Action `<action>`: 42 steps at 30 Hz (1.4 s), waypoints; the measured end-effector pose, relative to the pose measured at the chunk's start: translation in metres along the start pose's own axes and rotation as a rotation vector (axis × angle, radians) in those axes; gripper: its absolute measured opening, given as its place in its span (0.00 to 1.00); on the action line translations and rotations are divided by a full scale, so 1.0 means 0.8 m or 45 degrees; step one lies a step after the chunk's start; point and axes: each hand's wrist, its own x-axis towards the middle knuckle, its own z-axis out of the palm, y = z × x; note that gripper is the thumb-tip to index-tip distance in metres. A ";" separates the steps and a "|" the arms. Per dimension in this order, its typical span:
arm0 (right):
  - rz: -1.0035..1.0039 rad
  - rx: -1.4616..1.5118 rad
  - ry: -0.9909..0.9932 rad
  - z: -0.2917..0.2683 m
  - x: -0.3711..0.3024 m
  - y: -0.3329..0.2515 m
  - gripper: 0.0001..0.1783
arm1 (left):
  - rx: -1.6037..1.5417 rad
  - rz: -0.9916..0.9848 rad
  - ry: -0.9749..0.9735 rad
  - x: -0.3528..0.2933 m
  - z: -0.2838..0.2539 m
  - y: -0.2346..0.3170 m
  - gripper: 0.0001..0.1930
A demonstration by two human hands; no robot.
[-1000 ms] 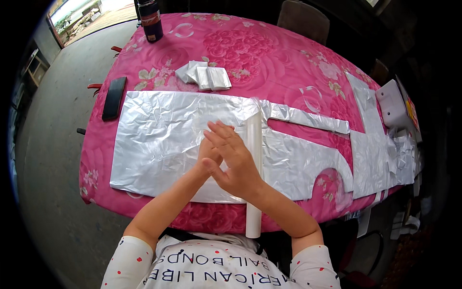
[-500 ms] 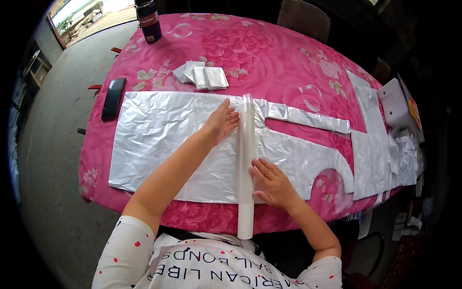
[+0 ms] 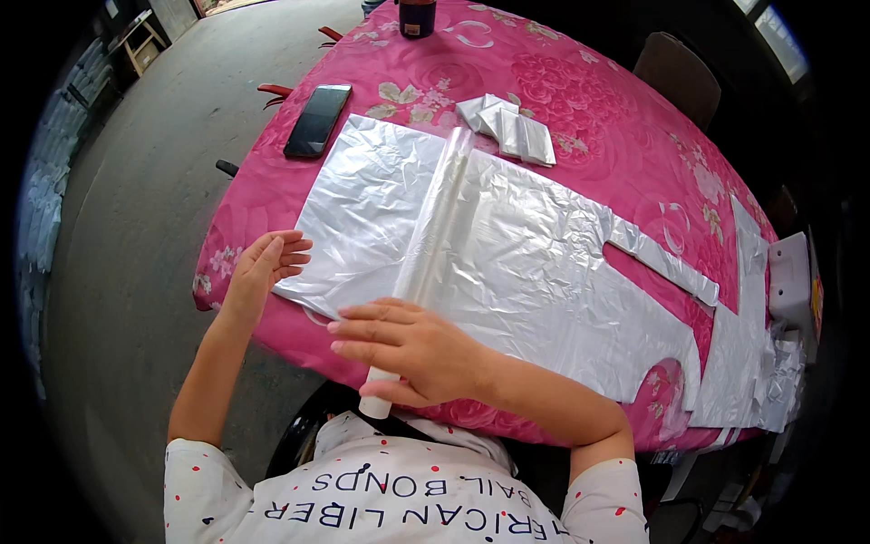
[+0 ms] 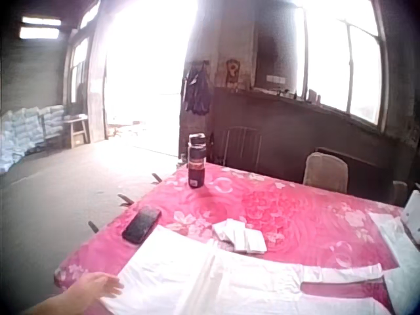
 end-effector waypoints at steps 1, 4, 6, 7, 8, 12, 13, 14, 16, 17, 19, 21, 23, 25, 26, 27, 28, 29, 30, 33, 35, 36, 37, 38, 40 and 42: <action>0.092 -0.148 0.076 -0.010 0.001 0.022 0.24 | 0.011 -0.006 0.044 -0.021 -0.015 -0.009 0.19; 0.280 -0.628 0.067 -0.023 -0.014 0.082 0.24 | 0.025 -0.018 0.105 -0.073 -0.039 -0.031 0.17; 0.291 -0.701 -0.070 -0.018 -0.018 0.105 0.26 | 0.016 -0.026 0.110 -0.096 -0.036 -0.045 0.17; 0.295 -0.738 -0.140 -0.015 -0.016 0.114 0.27 | 0.016 -0.050 0.099 -0.105 -0.033 -0.049 0.16; 0.280 -0.742 -0.147 -0.009 -0.011 0.123 0.28 | 0.036 -0.035 0.103 -0.111 -0.028 -0.054 0.16; 0.201 -0.762 -0.149 0.019 0.050 0.145 0.30 | 0.225 0.002 0.116 -0.124 -0.007 -0.062 0.17; 0.179 -0.776 -0.141 0.026 0.069 0.148 0.30 | 0.400 0.061 0.145 -0.121 0.001 -0.059 0.21; 0.201 -0.738 -0.114 0.037 0.084 0.153 0.30 | 0.576 0.120 0.172 -0.118 0.008 -0.055 0.25; 0.243 -0.661 -0.055 0.066 0.109 0.164 0.29 | 1.068 0.161 0.239 -0.113 0.016 -0.052 0.31; 0.294 -0.683 -0.007 0.080 0.118 0.166 0.30 | 1.314 0.184 0.267 -0.110 0.018 -0.051 0.35; 0.386 -0.720 0.089 0.105 0.133 0.165 0.32 | 1.338 0.126 0.333 -0.104 0.020 -0.059 0.38; 0.510 -0.656 0.416 0.121 0.134 0.155 0.38 | 1.134 0.048 0.275 -0.102 0.016 -0.061 0.41; 0.637 -0.454 0.762 0.125 0.125 0.147 0.43 | 0.702 -0.052 0.098 -0.103 0.007 -0.059 0.41; 0.738 -0.108 1.104 0.111 0.124 0.126 0.48 | 0.065 -0.190 -0.165 -0.111 0.017 -0.051 0.41; 0.758 0.427 1.146 0.095 0.119 0.113 0.47 | -0.255 -0.257 -0.300 -0.114 0.022 -0.049 0.41; 0.746 0.978 1.144 0.069 0.117 0.093 0.46 | -0.416 -0.272 -0.458 -0.120 0.023 -0.051 0.41; 0.715 1.505 1.134 0.043 0.110 0.077 0.45 | -0.597 -0.350 -0.618 -0.116 0.035 -0.037 0.39; 0.711 1.674 1.122 0.027 0.102 0.069 0.36 | -0.672 -0.354 -0.753 -0.113 0.044 -0.033 0.37; 0.731 1.524 1.131 0.015 0.097 0.063 0.32 | -0.749 -0.358 -0.881 -0.109 0.051 -0.031 0.36; 0.785 1.010 1.166 -0.007 0.083 0.048 0.22 | -0.480 -0.561 -0.583 -0.096 0.080 -0.018 0.29; 0.761 1.022 1.179 -0.011 0.071 0.044 0.24 | -0.124 -0.428 -0.473 -0.100 0.097 -0.024 0.23; 0.746 1.028 1.192 -0.012 0.064 0.042 0.25 | 0.058 -0.358 -0.421 -0.100 0.104 -0.025 0.21; 0.750 1.191 1.198 -0.013 0.056 0.041 0.26 | -0.037 -0.447 -0.448 -0.100 0.112 -0.017 0.17; 0.751 1.356 1.198 -0.012 0.048 0.041 0.27 | -0.104 -0.496 -0.486 -0.098 0.116 -0.015 0.17; 0.719 1.597 1.188 -0.006 0.031 0.041 0.29 | -0.238 -0.594 -0.557 -0.096 0.124 -0.013 0.16; 0.661 1.750 1.173 0.005 0.015 0.040 0.31 | -0.321 -0.644 -0.618 -0.095 0.131 -0.010 0.16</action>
